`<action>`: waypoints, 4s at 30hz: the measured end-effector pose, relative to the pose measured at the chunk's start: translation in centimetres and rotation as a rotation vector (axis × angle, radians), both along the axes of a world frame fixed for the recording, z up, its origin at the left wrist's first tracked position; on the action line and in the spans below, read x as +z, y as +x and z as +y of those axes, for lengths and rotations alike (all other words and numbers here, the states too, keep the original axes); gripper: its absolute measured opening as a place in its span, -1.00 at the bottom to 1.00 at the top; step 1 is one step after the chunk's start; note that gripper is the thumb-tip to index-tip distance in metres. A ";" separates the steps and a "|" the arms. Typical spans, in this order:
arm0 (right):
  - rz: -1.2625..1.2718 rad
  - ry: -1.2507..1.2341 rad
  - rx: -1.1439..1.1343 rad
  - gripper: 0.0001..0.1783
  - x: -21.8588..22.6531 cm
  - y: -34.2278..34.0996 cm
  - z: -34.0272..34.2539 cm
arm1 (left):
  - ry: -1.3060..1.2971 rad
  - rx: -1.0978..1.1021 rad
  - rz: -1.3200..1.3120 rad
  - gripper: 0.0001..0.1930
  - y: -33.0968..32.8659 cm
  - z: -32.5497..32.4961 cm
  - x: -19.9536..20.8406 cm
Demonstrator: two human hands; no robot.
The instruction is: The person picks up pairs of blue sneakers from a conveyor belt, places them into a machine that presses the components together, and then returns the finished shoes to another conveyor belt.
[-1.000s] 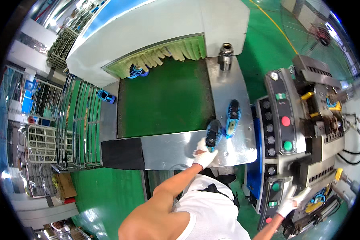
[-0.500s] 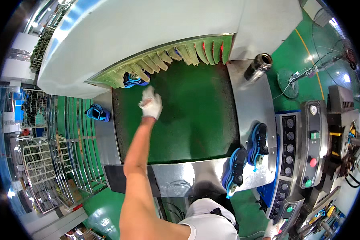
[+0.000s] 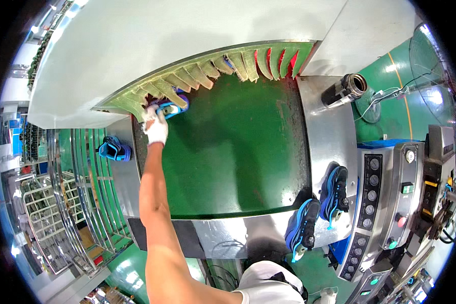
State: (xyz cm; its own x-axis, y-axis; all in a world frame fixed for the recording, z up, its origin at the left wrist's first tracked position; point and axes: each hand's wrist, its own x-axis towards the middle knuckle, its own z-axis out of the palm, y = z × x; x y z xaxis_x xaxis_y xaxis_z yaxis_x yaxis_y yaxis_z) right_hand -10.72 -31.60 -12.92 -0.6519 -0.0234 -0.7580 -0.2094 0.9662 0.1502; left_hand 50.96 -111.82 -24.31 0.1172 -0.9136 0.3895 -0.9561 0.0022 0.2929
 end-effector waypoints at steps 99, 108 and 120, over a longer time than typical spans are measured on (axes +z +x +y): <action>-0.396 -1.119 -0.644 -0.64 1.2 -60.8 -51.2 | 0.583 0.502 0.183 -0.34 -30.9 49.3 5.0; 0.632 -1.386 0.798 -0.06 11.1 -21.2 -37.5 | 0.374 0.348 0.432 -0.31 -28.9 50.6 2.6; 0.059 -0.575 0.814 -0.09 4.8 -3.2 -34.2 | 0.345 0.183 0.522 -0.39 -16.9 50.2 6.0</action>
State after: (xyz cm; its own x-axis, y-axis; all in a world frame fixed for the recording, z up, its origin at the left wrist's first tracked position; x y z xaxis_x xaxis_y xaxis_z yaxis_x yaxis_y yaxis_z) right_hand -13.90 -65.76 -8.10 -0.3104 -0.8327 -0.4585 -0.8472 0.4611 -0.2639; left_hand 34.04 -61.66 -18.32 0.3769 -0.9234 -0.0730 -0.6638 -0.3242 0.6740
